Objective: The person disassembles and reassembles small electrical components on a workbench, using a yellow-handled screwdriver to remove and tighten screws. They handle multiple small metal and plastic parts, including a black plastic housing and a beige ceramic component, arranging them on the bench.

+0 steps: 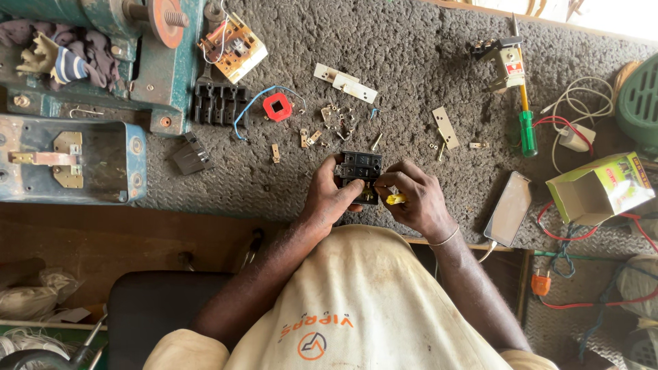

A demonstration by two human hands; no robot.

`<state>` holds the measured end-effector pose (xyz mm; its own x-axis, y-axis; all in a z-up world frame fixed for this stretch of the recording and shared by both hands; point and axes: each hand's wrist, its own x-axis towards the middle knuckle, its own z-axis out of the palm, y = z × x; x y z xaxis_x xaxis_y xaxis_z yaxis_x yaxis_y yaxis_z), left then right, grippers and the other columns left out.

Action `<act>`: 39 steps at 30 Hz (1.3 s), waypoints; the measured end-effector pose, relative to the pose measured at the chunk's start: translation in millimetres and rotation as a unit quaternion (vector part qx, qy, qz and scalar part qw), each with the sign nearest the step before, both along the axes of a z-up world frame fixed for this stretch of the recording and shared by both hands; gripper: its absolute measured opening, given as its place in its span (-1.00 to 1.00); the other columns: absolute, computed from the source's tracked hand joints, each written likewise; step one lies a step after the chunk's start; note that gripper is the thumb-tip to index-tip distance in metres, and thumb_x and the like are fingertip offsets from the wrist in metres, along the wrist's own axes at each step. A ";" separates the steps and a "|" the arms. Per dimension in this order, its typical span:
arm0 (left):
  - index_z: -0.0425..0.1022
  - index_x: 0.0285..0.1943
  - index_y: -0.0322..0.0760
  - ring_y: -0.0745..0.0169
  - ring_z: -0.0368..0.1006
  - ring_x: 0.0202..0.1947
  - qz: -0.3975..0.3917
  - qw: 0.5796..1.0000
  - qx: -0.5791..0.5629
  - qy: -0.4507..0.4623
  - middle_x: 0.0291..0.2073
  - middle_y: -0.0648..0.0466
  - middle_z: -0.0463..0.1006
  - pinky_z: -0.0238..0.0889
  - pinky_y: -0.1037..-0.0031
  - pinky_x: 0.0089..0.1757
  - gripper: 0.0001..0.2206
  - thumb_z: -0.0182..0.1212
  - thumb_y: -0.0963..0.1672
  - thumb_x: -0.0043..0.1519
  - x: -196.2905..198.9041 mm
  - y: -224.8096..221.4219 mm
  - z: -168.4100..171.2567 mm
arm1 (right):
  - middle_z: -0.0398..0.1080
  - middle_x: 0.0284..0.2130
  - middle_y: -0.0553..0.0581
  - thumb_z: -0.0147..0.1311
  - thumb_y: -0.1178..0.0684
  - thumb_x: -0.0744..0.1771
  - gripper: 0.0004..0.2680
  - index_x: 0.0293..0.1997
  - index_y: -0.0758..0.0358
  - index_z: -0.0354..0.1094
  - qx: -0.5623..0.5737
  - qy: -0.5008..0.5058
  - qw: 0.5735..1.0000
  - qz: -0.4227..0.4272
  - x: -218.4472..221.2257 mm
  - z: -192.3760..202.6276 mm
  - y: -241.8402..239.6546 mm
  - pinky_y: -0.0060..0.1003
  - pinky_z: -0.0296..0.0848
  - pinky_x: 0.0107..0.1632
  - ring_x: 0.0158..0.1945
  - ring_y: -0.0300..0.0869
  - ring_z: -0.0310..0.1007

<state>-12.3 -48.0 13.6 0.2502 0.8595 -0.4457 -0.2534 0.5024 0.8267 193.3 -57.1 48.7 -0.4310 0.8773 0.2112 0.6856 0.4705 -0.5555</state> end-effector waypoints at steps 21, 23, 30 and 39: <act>0.31 0.17 -0.40 0.25 0.61 -0.32 0.008 1.000 -0.001 -0.022 -0.14 -0.07 0.57 0.54 0.54 -0.51 -0.62 0.24 -0.24 0.18 -5.3 2.9 -9.8 | 0.52 -0.36 0.08 0.24 0.06 0.38 -0.92 -0.23 0.20 0.47 -0.166 -0.010 0.978 -0.128 26.0 -2.9 6.7 -0.33 0.56 -0.36 -0.44 -0.25 0.53; 0.30 0.19 -0.38 0.26 0.60 -0.30 0.023 0.998 -0.004 -0.052 -0.12 -0.05 0.56 0.55 0.54 -0.51 -0.61 0.24 -0.23 0.18 -5.3 1.5 -14.3 | 0.50 -0.41 0.20 0.15 0.07 0.39 -0.90 -0.10 0.26 0.41 -0.239 -0.033 0.960 -0.145 31.9 5.1 4.0 -0.32 0.47 -0.43 -0.48 -0.19 0.45; 0.25 0.21 -0.36 0.27 0.60 -0.25 0.058 0.998 0.017 -0.036 -0.10 -0.04 0.53 0.61 0.49 -0.47 -0.60 0.23 -0.24 0.19 2.5 3.6 -21.4 | 0.55 -0.08 0.22 -0.02 0.25 0.41 -0.88 0.03 0.37 0.38 -0.153 0.292 0.935 -0.128 24.1 20.3 -4.2 -0.51 0.26 -0.52 -0.52 -0.31 0.29; 0.19 0.21 -0.38 0.26 0.62 -0.30 0.045 0.999 0.027 0.004 -0.12 -0.08 0.50 0.60 0.56 -0.49 -0.60 0.17 -0.26 0.20 2.2 5.8 -10.1 | 0.42 0.00 0.32 0.06 0.31 0.41 -0.68 0.29 0.31 0.05 0.087 0.328 0.940 -0.027 -11.9 -4.6 -2.1 -0.15 0.74 0.10 0.08 -0.06 0.59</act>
